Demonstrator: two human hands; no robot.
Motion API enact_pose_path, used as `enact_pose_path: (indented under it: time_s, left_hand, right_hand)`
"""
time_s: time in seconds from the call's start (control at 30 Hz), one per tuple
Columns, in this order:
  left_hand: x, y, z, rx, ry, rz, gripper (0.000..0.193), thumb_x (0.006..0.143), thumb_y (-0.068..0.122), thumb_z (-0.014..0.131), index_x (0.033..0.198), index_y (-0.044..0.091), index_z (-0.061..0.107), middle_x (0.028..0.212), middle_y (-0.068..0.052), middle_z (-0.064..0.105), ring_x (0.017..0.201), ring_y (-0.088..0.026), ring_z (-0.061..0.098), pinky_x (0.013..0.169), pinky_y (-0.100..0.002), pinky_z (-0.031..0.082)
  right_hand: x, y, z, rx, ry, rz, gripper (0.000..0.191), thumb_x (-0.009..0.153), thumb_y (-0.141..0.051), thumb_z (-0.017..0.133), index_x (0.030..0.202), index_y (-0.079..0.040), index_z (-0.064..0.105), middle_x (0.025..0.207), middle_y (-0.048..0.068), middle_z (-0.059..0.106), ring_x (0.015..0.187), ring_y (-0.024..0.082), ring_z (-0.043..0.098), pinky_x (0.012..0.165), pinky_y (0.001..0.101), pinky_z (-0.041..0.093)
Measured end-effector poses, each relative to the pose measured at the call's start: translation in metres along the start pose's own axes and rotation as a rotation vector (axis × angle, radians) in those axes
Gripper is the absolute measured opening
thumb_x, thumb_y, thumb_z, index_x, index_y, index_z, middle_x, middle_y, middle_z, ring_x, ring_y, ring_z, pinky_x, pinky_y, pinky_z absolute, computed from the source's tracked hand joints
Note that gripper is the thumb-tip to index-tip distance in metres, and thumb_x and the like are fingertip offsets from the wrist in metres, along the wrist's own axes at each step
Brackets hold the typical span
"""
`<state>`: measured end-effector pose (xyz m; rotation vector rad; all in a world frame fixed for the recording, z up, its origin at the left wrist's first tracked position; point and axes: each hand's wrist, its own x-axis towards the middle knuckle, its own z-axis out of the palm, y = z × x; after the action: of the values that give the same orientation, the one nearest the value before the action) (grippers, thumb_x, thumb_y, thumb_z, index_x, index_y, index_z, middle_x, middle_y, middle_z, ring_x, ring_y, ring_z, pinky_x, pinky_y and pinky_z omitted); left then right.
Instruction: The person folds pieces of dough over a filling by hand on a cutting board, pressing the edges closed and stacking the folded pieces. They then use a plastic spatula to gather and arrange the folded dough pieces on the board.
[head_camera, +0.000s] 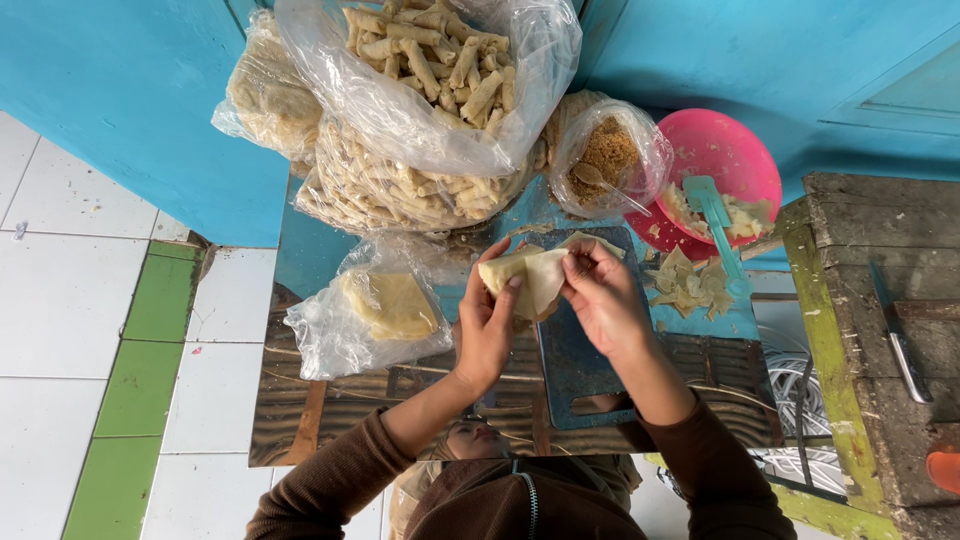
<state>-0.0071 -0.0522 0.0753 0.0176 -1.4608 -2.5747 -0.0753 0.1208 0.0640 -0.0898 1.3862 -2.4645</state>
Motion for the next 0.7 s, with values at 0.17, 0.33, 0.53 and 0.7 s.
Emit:
enact_pose_path:
  time_s: [0.17, 0.33, 0.53, 0.7]
  left_hand:
    - [0.008, -0.005, -0.008, -0.036, 0.043, -0.037, 0.047, 0.106, 0.015, 0.055, 0.151, 0.003, 0.047, 0.134, -0.013, 0.066, 0.118, -0.018, 0.063, 0.103, -0.032, 0.052]
    - [0.012, -0.008, -0.009, -0.058, 0.145, -0.119, 0.043, 0.104, 0.019, 0.052, 0.146, 0.010, 0.049, 0.129, -0.011, 0.066, 0.111, -0.018, 0.065, 0.089, -0.035, 0.059]
    - [0.010, -0.005, -0.008, -0.133, 0.247, -0.285, 0.043, 0.098, 0.023, 0.052, 0.140, 0.017, 0.049, 0.123, -0.004, 0.065, 0.103, -0.018, 0.067, 0.073, -0.040, 0.063]
    - [0.013, -0.016, -0.008, -0.208, 0.155, -0.257, 0.040, 0.101, 0.018, 0.053, 0.140, 0.012, 0.057, 0.117, -0.007, 0.066, 0.099, -0.015, 0.064, 0.081, -0.030, 0.057]
  right_hand:
    - [0.013, -0.016, -0.035, 0.073, 0.040, 0.104, 0.014, 0.102, -0.002, 0.060, 0.116, -0.002, 0.060, 0.111, 0.010, 0.066, 0.102, 0.018, 0.067, 0.096, 0.0352, 0.057]
    - [0.009, -0.034, -0.059, 0.031, 0.106, 0.032, 0.012, 0.102, -0.003, 0.060, 0.114, -0.001, 0.060, 0.113, 0.011, 0.068, 0.105, 0.020, 0.068, 0.098, 0.0363, 0.057]
    - [-0.004, -0.059, -0.052, -0.139, 0.154, -0.304, 0.011, 0.107, -0.001, 0.062, 0.118, 0.000, 0.060, 0.110, 0.010, 0.068, 0.101, 0.017, 0.067, 0.094, 0.0334, 0.058]
    - [-0.023, -0.054, -0.005, -1.001, -0.153, -0.340, 0.025, 0.102, -0.004, 0.066, 0.127, 0.000, 0.064, 0.106, 0.010, 0.069, 0.095, 0.017, 0.068, 0.083, 0.0289, 0.056]
